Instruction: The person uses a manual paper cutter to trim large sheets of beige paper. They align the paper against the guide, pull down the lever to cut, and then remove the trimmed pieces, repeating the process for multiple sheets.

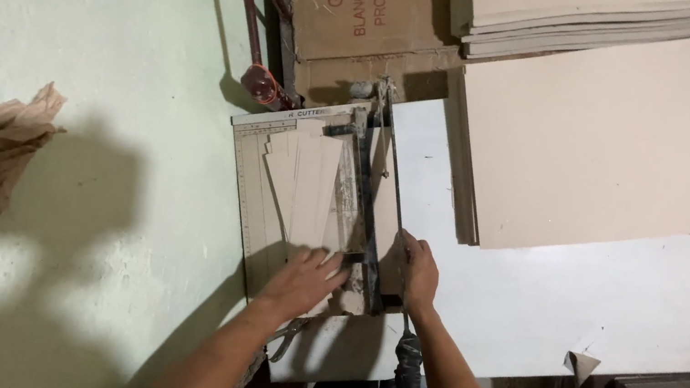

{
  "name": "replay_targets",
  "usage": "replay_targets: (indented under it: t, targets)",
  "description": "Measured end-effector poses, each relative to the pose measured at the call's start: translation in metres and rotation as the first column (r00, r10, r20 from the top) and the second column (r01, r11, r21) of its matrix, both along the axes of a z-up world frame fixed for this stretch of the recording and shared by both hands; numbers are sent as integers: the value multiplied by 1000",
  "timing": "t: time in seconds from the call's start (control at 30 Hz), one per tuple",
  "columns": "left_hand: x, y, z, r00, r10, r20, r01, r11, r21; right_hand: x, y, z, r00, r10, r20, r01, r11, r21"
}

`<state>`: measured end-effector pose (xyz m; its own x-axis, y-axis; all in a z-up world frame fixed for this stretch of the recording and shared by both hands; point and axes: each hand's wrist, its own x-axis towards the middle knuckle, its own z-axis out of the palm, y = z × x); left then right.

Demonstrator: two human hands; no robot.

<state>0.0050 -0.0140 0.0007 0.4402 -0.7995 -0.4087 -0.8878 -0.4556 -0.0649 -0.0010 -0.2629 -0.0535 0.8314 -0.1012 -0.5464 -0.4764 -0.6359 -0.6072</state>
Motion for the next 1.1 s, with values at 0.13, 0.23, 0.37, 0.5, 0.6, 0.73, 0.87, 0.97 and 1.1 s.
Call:
replay_targets:
  t: [0.13, 0.23, 0.37, 0.5, 0.6, 0.73, 0.87, 0.97, 1.1]
  targets:
    - [18, -51, 1, 788, 497, -363, -553, 831, -61, 7, 1, 18, 999, 40, -27, -42, 998, -48]
    - [36, -92, 6, 613, 685, -393, -726, 685, 62, 7, -5, 0, 995, 95, -34, -98, 992, -85]
    - [31, -116, -23, 554, 790, -264, -783, 602, 159, 7, -18, -33, 990, 140, -13, -140, 990, 19]
    - [27, -125, -31, 506, 818, -273, -817, 556, 152, -11, -44, 7, 987, 31, -157, 17, 954, 300]
    - [41, -128, -33, 521, 812, -262, -790, 575, 212, -36, -49, 96, 984, 178, 21, -177, 982, -67]
    - [33, -126, -49, 532, 821, -206, -724, 568, 391, -86, -11, 208, 881, 216, -422, -281, 954, -100]
    - [44, -131, -28, 524, 817, -241, -716, 576, 394, -143, 4, 116, 844, 257, -471, -361, 921, -144]
    - [42, -130, -15, 479, 826, -298, -698, 564, 442, -216, -8, -31, 953, 257, -163, -296, 904, -308]
    - [48, -131, -17, 509, 827, -238, -716, 561, 415, -204, -17, -32, 946, 322, -38, -319, 902, -291]
